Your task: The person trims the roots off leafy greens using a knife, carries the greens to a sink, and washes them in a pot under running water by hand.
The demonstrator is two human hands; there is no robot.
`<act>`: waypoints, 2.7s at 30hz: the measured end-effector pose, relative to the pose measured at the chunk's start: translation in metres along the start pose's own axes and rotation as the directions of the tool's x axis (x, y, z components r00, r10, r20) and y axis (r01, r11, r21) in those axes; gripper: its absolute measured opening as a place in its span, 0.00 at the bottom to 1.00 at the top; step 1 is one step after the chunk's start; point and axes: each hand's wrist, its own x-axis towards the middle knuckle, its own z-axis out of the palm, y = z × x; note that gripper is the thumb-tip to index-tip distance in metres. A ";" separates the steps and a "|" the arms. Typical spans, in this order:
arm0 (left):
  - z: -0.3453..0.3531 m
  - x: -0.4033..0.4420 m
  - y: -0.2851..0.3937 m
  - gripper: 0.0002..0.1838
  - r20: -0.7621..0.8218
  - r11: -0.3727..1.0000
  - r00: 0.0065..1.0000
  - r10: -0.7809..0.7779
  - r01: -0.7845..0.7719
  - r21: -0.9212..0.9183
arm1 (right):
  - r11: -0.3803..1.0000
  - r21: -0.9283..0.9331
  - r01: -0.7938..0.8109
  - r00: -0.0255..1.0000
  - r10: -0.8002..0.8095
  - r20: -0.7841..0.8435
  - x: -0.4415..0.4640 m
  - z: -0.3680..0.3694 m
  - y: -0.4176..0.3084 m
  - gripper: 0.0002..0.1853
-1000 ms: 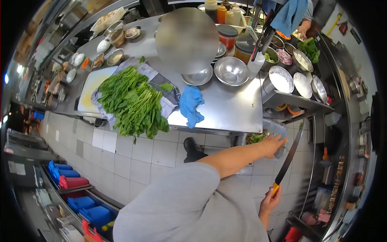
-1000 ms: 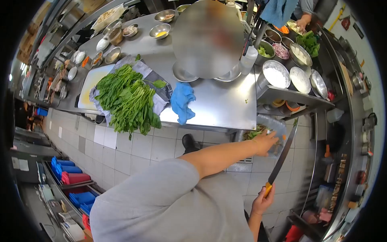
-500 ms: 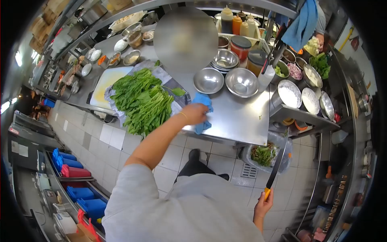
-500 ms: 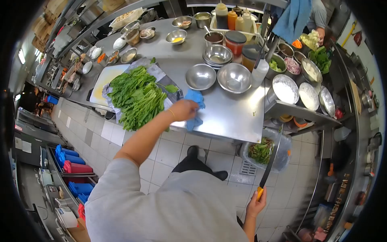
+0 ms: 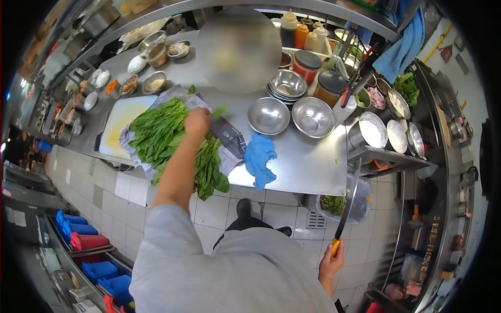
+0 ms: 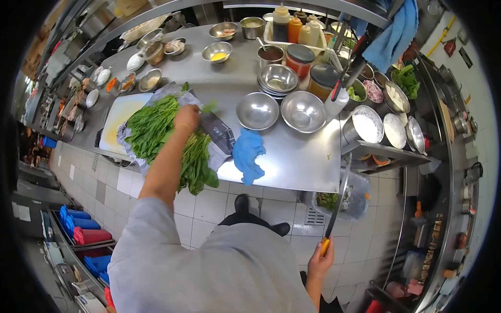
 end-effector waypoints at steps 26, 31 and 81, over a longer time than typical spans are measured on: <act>0.003 -0.173 0.040 0.40 -0.189 0.873 0.974 0.126 -0.199 -0.444 | 0.991 -0.065 0.119 0.969 -0.130 -0.211 0.008 -0.090 0.081 0.25; 0.085 -0.177 0.141 0.40 -0.084 0.875 0.883 0.462 -0.469 -0.120 | 0.999 -0.049 -0.003 0.988 -0.004 -0.152 0.011 -0.112 0.114 0.25; 0.064 -0.242 0.363 0.32 0.186 0.501 0.927 0.327 -0.003 -0.865 | 0.855 -0.409 0.320 0.925 -0.376 -0.062 -0.016 -0.179 0.076 0.20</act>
